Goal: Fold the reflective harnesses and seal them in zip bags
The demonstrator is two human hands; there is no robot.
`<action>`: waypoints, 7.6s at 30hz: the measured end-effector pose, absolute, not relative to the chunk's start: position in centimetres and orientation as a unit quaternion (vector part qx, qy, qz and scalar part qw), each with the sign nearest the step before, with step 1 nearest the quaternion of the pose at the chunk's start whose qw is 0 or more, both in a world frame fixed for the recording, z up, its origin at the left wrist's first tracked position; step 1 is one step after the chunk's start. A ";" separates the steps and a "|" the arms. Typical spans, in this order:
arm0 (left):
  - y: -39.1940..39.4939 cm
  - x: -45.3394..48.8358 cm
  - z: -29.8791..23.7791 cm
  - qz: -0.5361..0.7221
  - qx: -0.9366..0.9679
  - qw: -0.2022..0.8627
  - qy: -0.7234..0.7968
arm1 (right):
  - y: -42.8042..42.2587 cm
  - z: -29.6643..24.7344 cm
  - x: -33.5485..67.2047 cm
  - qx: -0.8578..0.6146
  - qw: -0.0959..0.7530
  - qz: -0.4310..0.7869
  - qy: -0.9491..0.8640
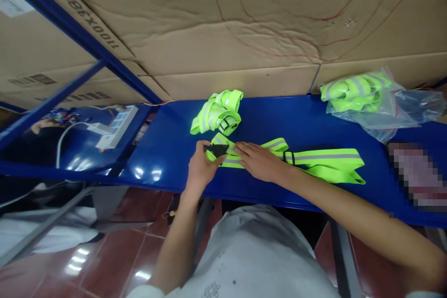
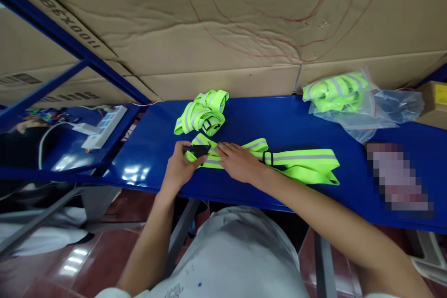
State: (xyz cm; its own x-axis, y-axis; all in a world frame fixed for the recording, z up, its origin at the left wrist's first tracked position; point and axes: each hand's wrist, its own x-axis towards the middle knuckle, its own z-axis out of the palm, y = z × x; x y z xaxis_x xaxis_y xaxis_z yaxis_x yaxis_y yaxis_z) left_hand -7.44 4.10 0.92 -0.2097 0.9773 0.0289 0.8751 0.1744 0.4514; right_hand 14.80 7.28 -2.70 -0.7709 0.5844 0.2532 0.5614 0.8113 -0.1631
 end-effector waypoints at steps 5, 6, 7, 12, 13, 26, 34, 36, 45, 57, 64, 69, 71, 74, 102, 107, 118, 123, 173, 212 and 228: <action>3.2 -3.2 1.3 0.171 0.636 0.050 0.751 | 6.1 -2.4 16.2 -0.298 0.143 0.043 -0.943; 3.1 -2.5 1.2 0.150 0.651 0.016 0.744 | 5.9 -2.3 16.0 -0.313 0.146 0.038 -0.938; 2.9 -1.9 1.0 0.128 0.670 -0.018 0.731 | 5.7 -2.2 15.7 -0.330 0.148 0.031 -0.932; 1.6 -0.6 -0.2 0.091 0.747 -0.081 0.654 | 5.8 -1.5 15.1 -0.343 0.136 0.025 -0.929; 1.3 -0.6 -0.3 0.087 0.749 -0.075 0.653 | 5.9 -1.4 15.3 -0.344 0.132 0.028 -0.929; 4.3 -2.5 1.8 0.086 0.706 0.077 0.699 | 4.7 0.4 22.2 -0.299 0.168 0.027 -0.939; 5.2 -3.0 0.4 0.240 0.710 0.191 0.634 | 5.0 -0.1 22.3 -0.311 0.123 0.074 -0.939; 5.2 -3.4 0.6 0.232 0.728 0.184 0.619 | 5.2 0.1 22.3 -0.325 0.125 0.100 -0.932; 2.8 -0.2 1.7 0.059 0.811 -0.079 0.577 | 3.6 0.5 20.7 -0.316 0.122 0.140 -0.931; 2.7 -1.9 3.0 0.178 0.768 0.257 0.559 | 3.0 -1.2 19.9 -0.341 0.150 0.022 -0.928; 4.6 -1.5 0.6 0.173 0.687 0.317 0.631 | 3.1 -1.2 20.4 -0.355 0.162 0.013 -0.920; 4.5 -0.3 1.6 0.185 0.690 0.187 0.674 | 2.5 -0.8 20.8 -0.392 0.136 -0.064 -0.907; 4.2 0.8 2.3 0.159 0.705 0.106 0.683 | 2.3 -0.9 20.7 -0.384 0.112 -0.060 -0.914; 3.9 3.0 3.1 0.114 0.750 0.024 0.652 | 2.4 -0.7 20.6 -0.366 0.096 -0.047 -0.924; 5.6 -2.8 0.7 0.445 0.386 0.585 0.557 | 4.1 -0.4 21.5 -0.408 0.169 -0.091 -0.893; 5.6 -3.0 1.4 0.403 0.391 0.617 0.551 | 4.2 0.6 22.3 -0.420 0.193 -0.077 -0.884; 5.4 -3.0 1.4 0.354 0.426 0.601 0.576 | 5.9 -0.4 22.2 -0.429 0.163 0.095 -0.883; 4.8 -2.4 1.2 0.331 0.509 0.538 0.585 | 5.6 -0.6 22.4 -0.389 0.163 0.060 -0.905; 4.4 0.5 3.3 0.177 0.775 0.327 0.511 | 2.3 0.0 22.8 -0.341 0.061 -0.039 -0.937; 4.1 2.9 -0.8 0.238 0.768 0.126 0.581 | -2.3 0.4 29.3 -0.538 0.022 -0.064 -0.840; 3.9 1.5 -0.9 0.255 0.799 0.119 0.531 | 1.6 -1.1 20.9 -0.545 0.134 -0.005 -0.827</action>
